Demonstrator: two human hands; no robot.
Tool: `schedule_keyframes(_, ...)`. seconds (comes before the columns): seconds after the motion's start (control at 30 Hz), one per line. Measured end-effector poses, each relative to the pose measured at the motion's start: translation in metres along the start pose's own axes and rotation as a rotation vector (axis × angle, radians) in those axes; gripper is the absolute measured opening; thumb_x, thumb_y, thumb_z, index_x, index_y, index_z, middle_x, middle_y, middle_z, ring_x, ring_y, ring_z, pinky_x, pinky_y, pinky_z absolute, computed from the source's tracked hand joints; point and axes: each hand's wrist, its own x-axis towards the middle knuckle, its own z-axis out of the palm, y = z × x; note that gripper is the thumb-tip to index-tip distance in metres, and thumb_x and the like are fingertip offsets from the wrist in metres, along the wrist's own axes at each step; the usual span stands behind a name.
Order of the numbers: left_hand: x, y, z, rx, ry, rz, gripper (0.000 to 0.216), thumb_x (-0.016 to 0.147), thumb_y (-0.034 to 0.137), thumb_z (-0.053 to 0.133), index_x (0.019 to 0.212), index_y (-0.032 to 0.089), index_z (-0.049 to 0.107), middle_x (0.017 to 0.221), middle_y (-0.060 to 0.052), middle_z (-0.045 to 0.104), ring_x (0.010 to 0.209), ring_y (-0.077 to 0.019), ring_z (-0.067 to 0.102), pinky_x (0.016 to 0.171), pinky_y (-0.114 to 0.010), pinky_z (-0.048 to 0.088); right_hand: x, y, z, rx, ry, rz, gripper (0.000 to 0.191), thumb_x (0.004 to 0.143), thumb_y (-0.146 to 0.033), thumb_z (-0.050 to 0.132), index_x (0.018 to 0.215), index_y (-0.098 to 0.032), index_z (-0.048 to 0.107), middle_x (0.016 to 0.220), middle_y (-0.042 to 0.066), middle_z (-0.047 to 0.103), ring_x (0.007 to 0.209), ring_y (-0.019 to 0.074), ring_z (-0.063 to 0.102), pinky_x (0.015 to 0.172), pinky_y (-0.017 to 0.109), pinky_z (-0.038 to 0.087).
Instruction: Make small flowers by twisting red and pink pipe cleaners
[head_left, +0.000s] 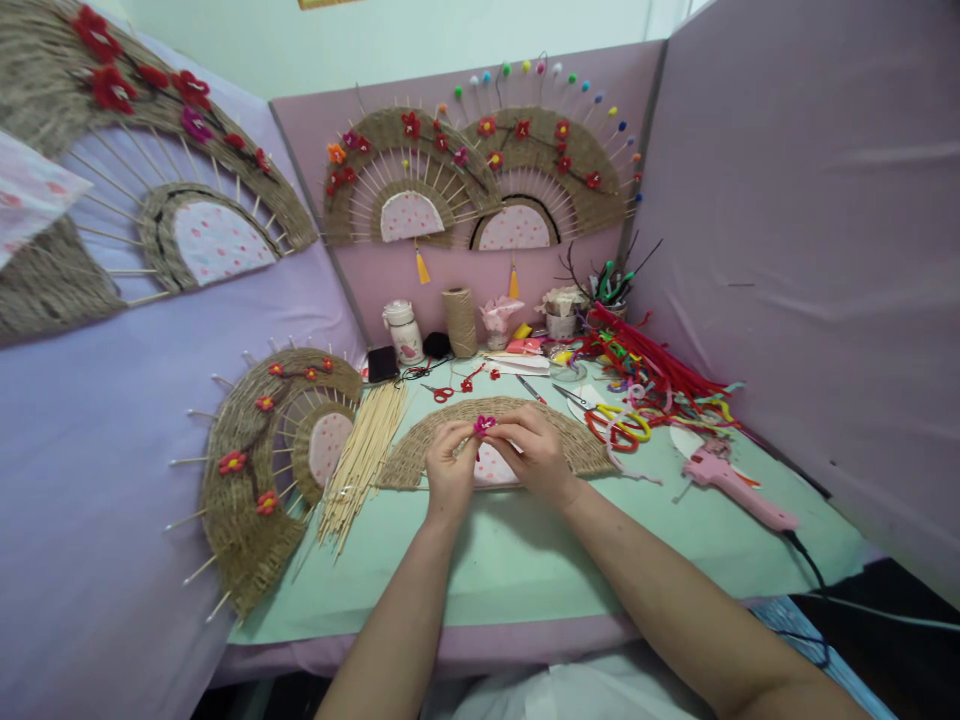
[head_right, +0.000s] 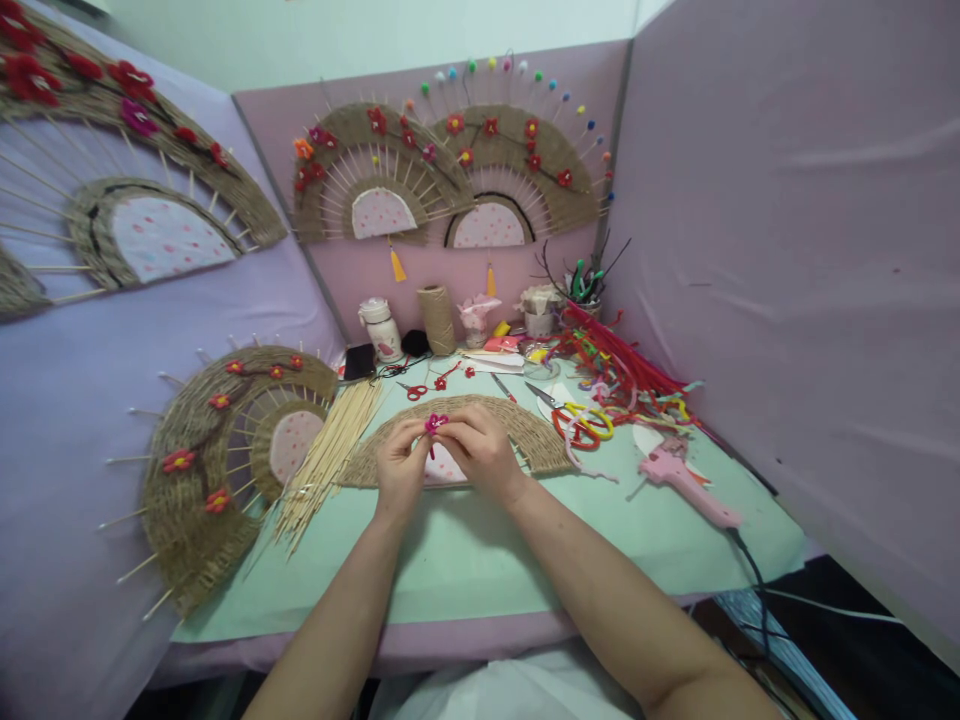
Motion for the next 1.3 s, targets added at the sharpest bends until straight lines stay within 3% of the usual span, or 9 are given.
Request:
schedule_keyframes(0.3,0.003,0.002,-0.003,0.07,-0.027,0.046,0.014,0.078,0.028,0.057,0.081,0.02,0.068,0.085,-0.005,0.063,0.086,-0.018,0.054,0.08,-0.033,0.041,0.006,-0.006,-0.007,0.105,-0.033,0.07,0.008,0.082,-0.023,0.056,0.088,-0.02,0.061,0.084,0.006,0.061,0.082,0.0169,0.055,0.074,0.033,0.046)
schedule_keyframes(0.43,0.007,0.0,-0.005,0.014,-0.111,0.02,0.018,0.082,0.029,0.052,0.083,0.019,0.066,0.088,-0.005,0.063,0.088,-0.0182,0.055,0.083,-0.033,0.04,0.01,-0.003,-0.013,0.182,0.027,0.277,0.013,0.083,-0.025,0.054,0.091,-0.019,0.062,0.086,0.006,0.062,0.08,0.0162,0.057,0.071,0.03,0.046)
schedule_keyframes(0.67,0.007,-0.001,-0.005,0.023,-0.181,0.021,0.017,0.081,0.028,0.052,0.079,0.019,0.066,0.082,-0.005,0.061,0.085,-0.0184,0.053,0.08,-0.033,0.041,0.012,0.007,-0.011,0.353,-0.145,0.496,0.019,0.082,-0.029,0.053,0.081,-0.016,0.066,0.08,0.006,0.067,0.074,0.0159,0.061,0.065,0.027,0.048)
schedule_keyframes(0.83,0.006,-0.001,-0.005,0.127,-0.198,0.064,0.018,0.082,0.025,0.05,0.077,0.021,0.066,0.082,-0.005,0.061,0.087,-0.0192,0.051,0.081,-0.035,0.039,0.01,0.008,-0.011,0.316,-0.203,0.507,0.018,0.078,-0.029,0.056,0.078,-0.017,0.068,0.075,0.005,0.068,0.067,0.0149,0.061,0.061,0.026,0.047)
schedule_keyframes(1.1,0.006,-0.003,-0.005,0.21,-0.198,0.103,0.018,0.081,0.02,0.049,0.078,0.021,0.066,0.083,-0.004,0.06,0.087,-0.0186,0.05,0.08,-0.034,0.038,0.01,0.004,-0.014,0.192,-0.186,0.42,0.014,0.078,-0.023,0.057,0.068,-0.017,0.064,0.066,0.002,0.065,0.062,0.012,0.057,0.062,0.024,0.044)
schedule_keyframes(1.3,0.007,-0.004,-0.006,0.2,-0.357,0.104,0.02,0.083,0.022,0.046,0.077,0.021,0.065,0.08,-0.004,0.061,0.085,-0.0183,0.049,0.08,-0.033,0.038,0.013,0.014,-0.024,0.271,-0.301,0.388,0.015,0.082,-0.025,0.054,0.082,-0.018,0.067,0.08,0.003,0.067,0.073,0.0135,0.06,0.069,0.026,0.046)
